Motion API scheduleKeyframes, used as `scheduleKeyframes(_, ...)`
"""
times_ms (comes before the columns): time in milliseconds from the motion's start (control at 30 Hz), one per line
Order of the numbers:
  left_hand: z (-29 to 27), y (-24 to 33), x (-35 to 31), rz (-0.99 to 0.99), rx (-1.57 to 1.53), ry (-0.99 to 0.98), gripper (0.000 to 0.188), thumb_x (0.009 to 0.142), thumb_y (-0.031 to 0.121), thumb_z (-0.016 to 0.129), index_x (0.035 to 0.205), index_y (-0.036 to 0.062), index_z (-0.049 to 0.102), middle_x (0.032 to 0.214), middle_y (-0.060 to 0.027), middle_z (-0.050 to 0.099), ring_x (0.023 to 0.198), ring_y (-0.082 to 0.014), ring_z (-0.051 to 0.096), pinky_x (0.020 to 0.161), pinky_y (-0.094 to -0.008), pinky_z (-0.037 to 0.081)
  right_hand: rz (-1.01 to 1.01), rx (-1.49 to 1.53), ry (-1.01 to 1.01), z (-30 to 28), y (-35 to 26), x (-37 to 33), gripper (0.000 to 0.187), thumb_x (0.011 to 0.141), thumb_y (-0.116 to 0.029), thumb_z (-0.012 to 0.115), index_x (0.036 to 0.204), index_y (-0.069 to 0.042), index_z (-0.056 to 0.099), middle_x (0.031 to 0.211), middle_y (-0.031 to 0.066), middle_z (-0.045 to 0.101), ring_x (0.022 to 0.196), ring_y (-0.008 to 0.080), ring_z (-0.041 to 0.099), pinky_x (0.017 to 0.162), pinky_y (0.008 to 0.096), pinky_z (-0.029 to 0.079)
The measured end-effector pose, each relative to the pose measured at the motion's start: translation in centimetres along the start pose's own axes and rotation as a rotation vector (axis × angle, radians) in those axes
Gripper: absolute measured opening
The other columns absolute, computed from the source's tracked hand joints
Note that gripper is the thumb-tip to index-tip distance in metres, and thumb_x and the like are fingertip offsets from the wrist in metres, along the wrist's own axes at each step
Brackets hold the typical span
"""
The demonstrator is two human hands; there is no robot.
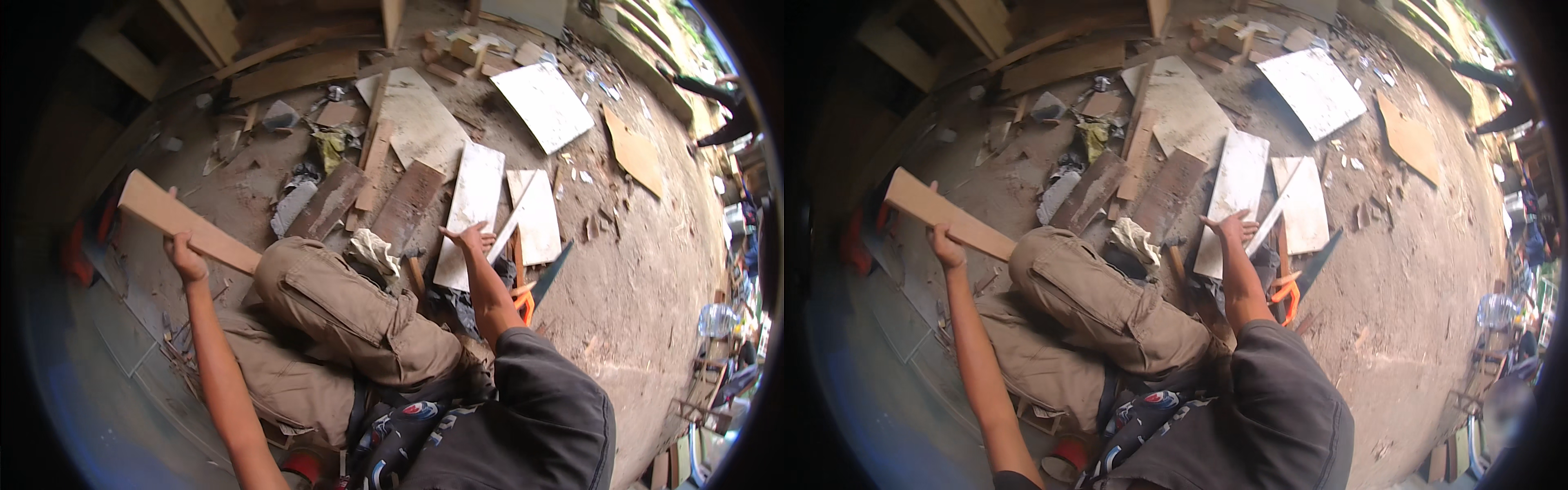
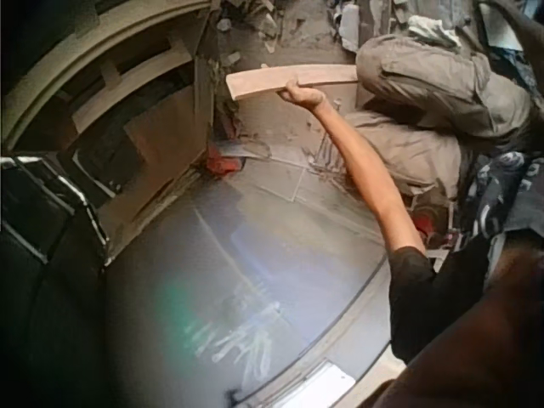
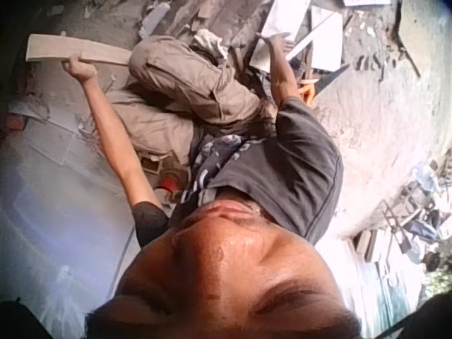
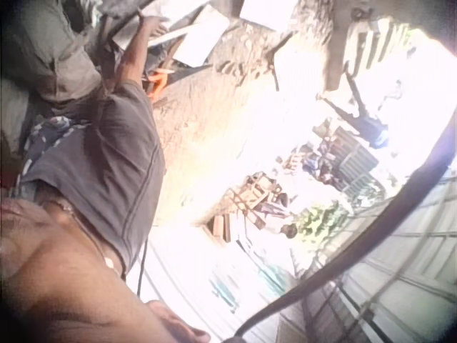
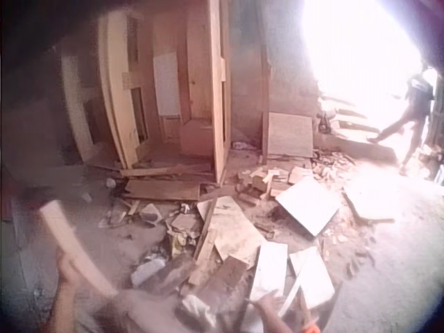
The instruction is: The person wipes a white rectangular board with a cloth while sitting on the floor. Then, the person picks up a thin wooden plank and uses a hammer to tap it repeatedly.
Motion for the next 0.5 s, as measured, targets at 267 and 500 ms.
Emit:
scheduleKeyframes(267, -2.6, -2.7, 2.2, -0.122, -0.211, 0.096, 0.04, 0.093, 0.024, 0.059, 0.121, -0.0006, 0.045, 0.108, -0.0158, 0.059, 0.097, -0.0269, 0.062, 0.087, -0.0474, 0.054, 0.123, -0.002, 0.192, -1.8, 3.2, 2.3, 0.146, 0.041, -0.071, 0.085, 0.144, 0.008, 0.019, 0.136, 0.0254, 0.045, 0.124, 0.0378, 0.048, 0.101, 0.0491, 0.039)
scheduleKeyframes(500, -3.7, -0.2, 1.6, -0.115, -0.056, 0.109, 0.041, 0.093, 0.037, 0.062, 0.115, 0.0026, 0.054, 0.101, -0.0095, 0.067, 0.098, -0.0186, 0.064, 0.088, -0.0332, 0.049, -0.256, 0.298, 0.202, -2.0, 0.1, 4.9, 0.077, 0.064, -0.053, 0.084, 0.108, 0.007, 0.06, 0.111, 0.0286, 0.062, 0.106, 0.0419, 0.06, 0.093, 0.046, 0.046)
Point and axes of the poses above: each hand's wrist, its own x-axis towards the middle knuckle, its own z-axis out of the palm, y = z × x, the point moved 7 cm from there along x, towards the middle knuckle
